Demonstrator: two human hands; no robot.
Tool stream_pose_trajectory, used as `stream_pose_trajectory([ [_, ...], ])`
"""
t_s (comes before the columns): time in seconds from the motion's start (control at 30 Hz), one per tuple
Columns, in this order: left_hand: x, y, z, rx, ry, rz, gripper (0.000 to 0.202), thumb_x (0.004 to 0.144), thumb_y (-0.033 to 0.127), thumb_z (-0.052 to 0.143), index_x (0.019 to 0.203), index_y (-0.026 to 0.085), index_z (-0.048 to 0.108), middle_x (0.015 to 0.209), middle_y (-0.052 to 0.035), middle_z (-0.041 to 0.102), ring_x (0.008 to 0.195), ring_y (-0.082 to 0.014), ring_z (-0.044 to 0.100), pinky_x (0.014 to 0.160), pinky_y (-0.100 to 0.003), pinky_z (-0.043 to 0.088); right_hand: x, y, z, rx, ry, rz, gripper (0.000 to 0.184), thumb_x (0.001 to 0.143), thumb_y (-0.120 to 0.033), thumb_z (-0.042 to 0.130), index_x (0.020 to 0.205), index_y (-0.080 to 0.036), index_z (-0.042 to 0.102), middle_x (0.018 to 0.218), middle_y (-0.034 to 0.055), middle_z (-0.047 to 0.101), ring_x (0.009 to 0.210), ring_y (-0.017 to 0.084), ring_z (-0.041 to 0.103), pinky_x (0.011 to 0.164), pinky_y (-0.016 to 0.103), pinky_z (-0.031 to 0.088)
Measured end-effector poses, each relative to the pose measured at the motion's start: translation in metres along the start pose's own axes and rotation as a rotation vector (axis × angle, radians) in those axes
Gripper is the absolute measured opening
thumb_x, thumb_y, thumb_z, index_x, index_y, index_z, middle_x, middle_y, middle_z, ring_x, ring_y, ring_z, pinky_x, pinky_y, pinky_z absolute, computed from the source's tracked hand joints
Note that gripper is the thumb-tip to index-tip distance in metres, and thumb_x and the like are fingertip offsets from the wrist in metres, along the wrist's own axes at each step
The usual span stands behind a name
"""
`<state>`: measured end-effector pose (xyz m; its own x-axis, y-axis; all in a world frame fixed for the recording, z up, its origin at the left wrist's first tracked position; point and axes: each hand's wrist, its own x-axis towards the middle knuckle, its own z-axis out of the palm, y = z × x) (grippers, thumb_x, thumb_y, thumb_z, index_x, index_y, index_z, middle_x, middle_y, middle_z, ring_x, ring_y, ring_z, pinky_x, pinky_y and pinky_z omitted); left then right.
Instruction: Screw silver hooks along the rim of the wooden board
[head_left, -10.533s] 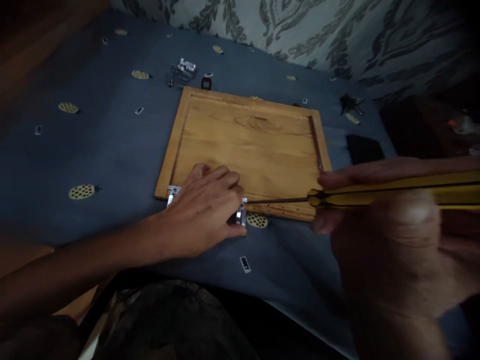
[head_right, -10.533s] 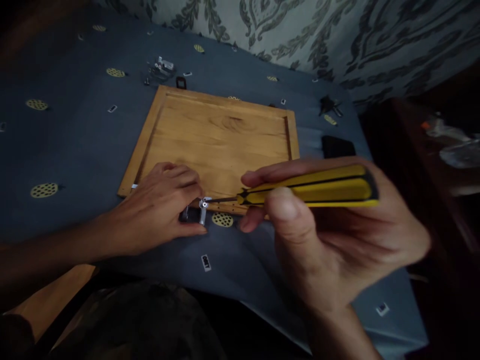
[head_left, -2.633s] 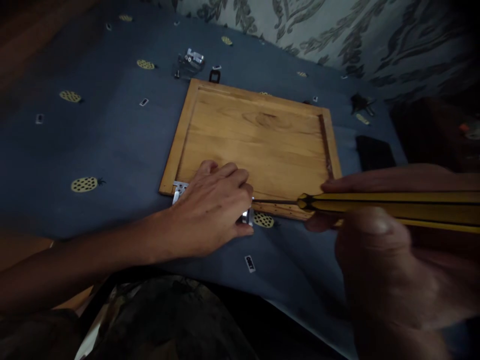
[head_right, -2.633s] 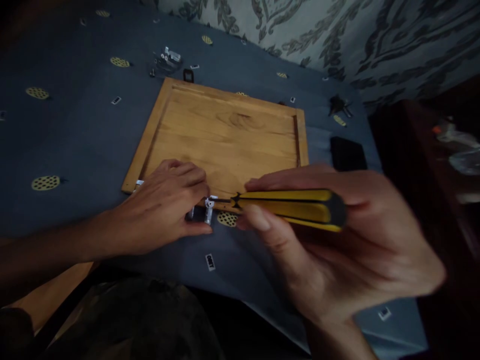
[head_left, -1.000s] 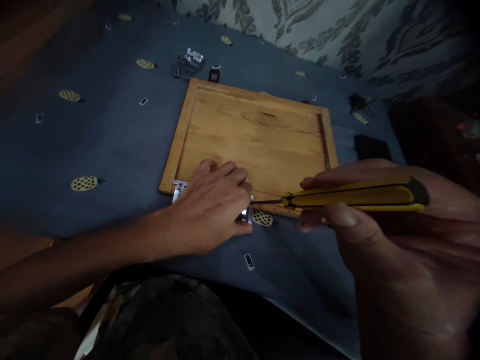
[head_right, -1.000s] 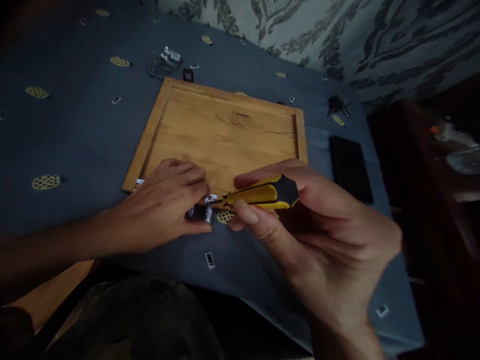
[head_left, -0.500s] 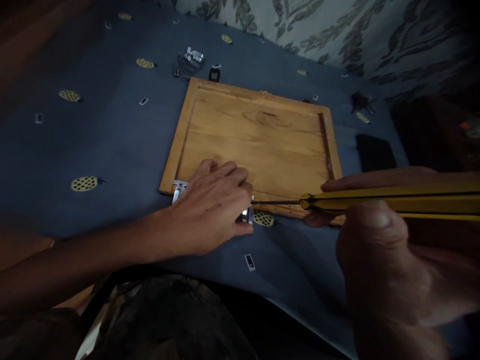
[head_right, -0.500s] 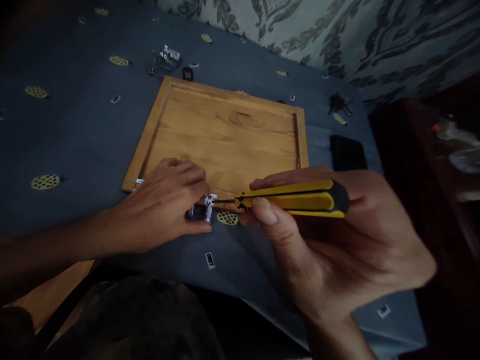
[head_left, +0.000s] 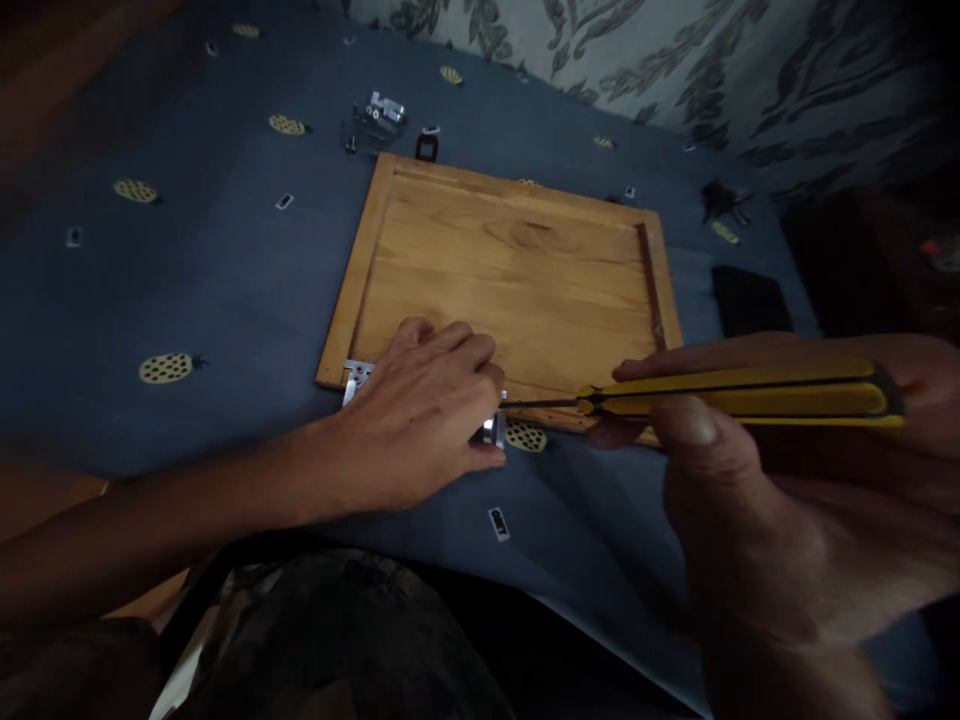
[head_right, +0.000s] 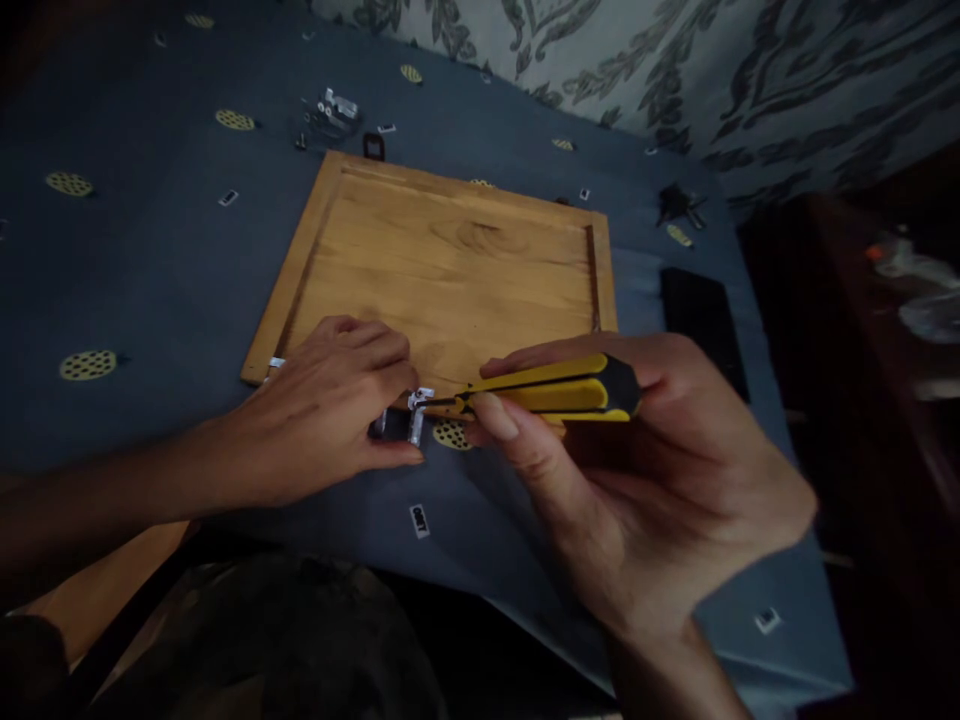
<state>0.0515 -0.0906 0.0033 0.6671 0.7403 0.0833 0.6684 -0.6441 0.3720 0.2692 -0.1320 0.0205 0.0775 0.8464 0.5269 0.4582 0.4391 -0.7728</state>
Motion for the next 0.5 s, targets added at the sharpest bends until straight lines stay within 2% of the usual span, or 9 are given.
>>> stream_pose_trajectory([
  [0.07, -0.001, -0.001, 0.001, 0.002, 0.018, 0.009, 0.031, 0.097, 0.047, 0.087, 0.098, 0.019, 0.075, 0.104, -0.0062, 0.072, 0.11, -0.0294, 0.066, 0.1, -0.045, 0.044, 0.002, -0.009, 0.003, -0.008, 0.01, 0.01, 0.02, 0.087, -0.035, 0.096, 0.104, -0.027, 0.089, 0.089, 0.0046, 0.082, 0.071, 0.025, 0.075, 0.063, 0.044, 0.057],
  [0.17, -0.001, -0.001, 0.002, 0.008, 0.006, 0.005, 0.033, 0.097, 0.048, 0.087, 0.095, 0.018, 0.075, 0.104, -0.0066, 0.071, 0.11, -0.0295, 0.066, 0.101, -0.045, 0.044, 0.003, -0.02, 0.002, 0.022, -0.008, 0.153, 0.024, 0.092, -0.046, 0.092, 0.112, -0.035, 0.088, 0.107, 0.0025, 0.083, 0.078, 0.023, 0.076, 0.069, 0.044, 0.065],
  [0.23, 0.0, -0.001, 0.002, 0.013, -0.008, -0.002, 0.034, 0.097, 0.05, 0.087, 0.095, 0.018, 0.074, 0.103, -0.0068, 0.071, 0.111, -0.0298, 0.066, 0.101, -0.045, 0.044, 0.005, -0.02, -0.001, 0.063, -0.135, 0.219, 0.018, 0.098, -0.047, 0.086, 0.112, -0.037, 0.088, 0.113, 0.0027, 0.083, 0.078, 0.022, 0.076, 0.07, 0.045, 0.068],
  [0.3, 0.001, -0.001, 0.001, 0.016, -0.009, -0.004, 0.035, 0.097, 0.05, 0.087, 0.094, 0.018, 0.074, 0.103, -0.0066, 0.071, 0.11, -0.0296, 0.066, 0.101, -0.045, 0.044, 0.008, -0.015, -0.006, 0.094, -0.221, 0.08, 0.014, 0.096, -0.045, 0.088, 0.107, -0.037, 0.089, 0.104, 0.0022, 0.083, 0.077, 0.023, 0.076, 0.06, 0.042, 0.065],
  [0.4, 0.001, 0.0, 0.001, 0.014, 0.001, 0.0, 0.034, 0.097, 0.05, 0.087, 0.095, 0.018, 0.075, 0.102, -0.0063, 0.072, 0.109, -0.0292, 0.066, 0.1, -0.044, 0.044, 0.012, -0.006, -0.008, 0.037, -0.168, -0.022, 0.012, 0.093, -0.034, 0.092, 0.104, -0.033, 0.087, 0.101, 0.0032, 0.083, 0.088, 0.027, 0.08, 0.065, 0.044, 0.064],
  [0.5, 0.002, 0.0, 0.0, 0.013, -0.005, -0.001, 0.033, 0.097, 0.048, 0.087, 0.096, 0.018, 0.076, 0.102, -0.0066, 0.072, 0.109, -0.0294, 0.066, 0.099, -0.045, 0.044, 0.011, -0.003, -0.002, 0.067, -0.127, -0.044, 0.017, 0.088, -0.025, 0.094, 0.096, -0.03, 0.08, 0.099, 0.0035, 0.084, 0.082, 0.026, 0.079, 0.061, 0.043, 0.064],
])
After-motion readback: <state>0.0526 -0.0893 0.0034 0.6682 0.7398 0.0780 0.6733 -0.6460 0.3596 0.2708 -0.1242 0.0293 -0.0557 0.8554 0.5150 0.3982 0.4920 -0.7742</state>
